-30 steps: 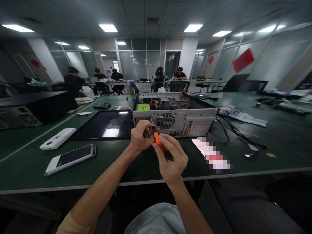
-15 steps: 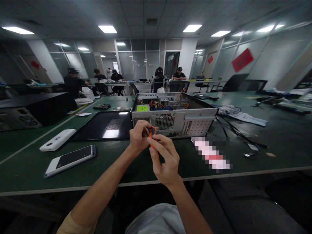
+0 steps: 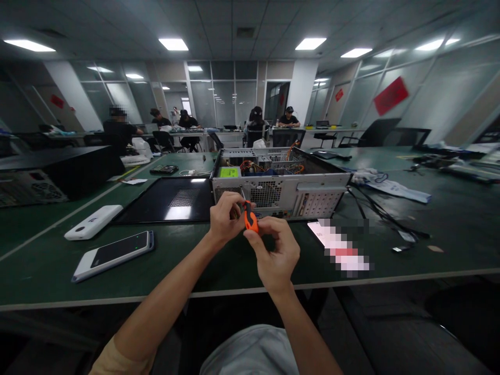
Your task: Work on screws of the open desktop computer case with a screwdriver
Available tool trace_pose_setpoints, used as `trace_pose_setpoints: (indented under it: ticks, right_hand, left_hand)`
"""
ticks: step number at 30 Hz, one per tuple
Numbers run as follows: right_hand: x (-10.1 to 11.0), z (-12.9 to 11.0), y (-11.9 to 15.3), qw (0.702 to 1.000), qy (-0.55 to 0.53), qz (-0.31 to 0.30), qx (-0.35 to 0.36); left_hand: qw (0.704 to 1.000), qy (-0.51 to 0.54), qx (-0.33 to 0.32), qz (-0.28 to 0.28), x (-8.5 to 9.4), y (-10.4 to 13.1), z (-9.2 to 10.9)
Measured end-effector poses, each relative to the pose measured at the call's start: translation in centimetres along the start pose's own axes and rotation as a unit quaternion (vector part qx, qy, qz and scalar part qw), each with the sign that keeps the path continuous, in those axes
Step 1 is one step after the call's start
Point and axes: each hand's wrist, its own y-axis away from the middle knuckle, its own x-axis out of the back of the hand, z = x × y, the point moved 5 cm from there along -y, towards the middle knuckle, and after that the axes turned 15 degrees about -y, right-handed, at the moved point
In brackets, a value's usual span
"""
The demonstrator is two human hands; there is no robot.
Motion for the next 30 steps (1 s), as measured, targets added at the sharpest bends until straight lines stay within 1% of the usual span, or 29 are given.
trace_pose_setpoints:
  ticks: [5,8,12,17,20,25,27,30]
  right_hand:
    - [0.3,-1.0,-0.6,0.995,0.018,-0.061,0.076]
    - [0.3,-1.1,-0.6,0.992,0.029,-0.083,0.095]
    - [0.1,-0.8,-0.3,0.992,0.03,-0.083,0.085]
    - [-0.3,-1.0,-0.3,0.987,0.015,-0.136,0.085]
    - [-0.2,-1.3,-0.7,0.984,0.003,-0.149,0.093]
    - [-0.3,-1.3,-0.6,0.982,0.004,-0.177,0.072]
    - [-0.3,-1.0,-0.5,0.983,0.012,-0.172,0.064]
    - [-0.1,-0.5,-0.4,0.989,0.016,-0.133,0.056]
  left_hand:
    - [1.0,-0.007,-0.013,0.006,0.1,0.0,0.1]
    - [1.0,-0.007,-0.02,0.003,0.1,0.0,0.1]
    - [1.0,-0.012,-0.018,0.011,0.3,-0.1,0.1]
    - [0.999,-0.022,-0.022,0.022,0.4,-0.3,0.3]
    - [0.999,-0.02,-0.024,0.014,0.3,-0.3,0.3]
    - [1.0,-0.015,-0.023,0.013,0.5,-0.4,0.5]
    - [0.999,-0.021,-0.022,0.016,0.6,-0.4,0.5]
    - [0.999,-0.032,-0.023,0.026,0.6,-0.3,0.4]
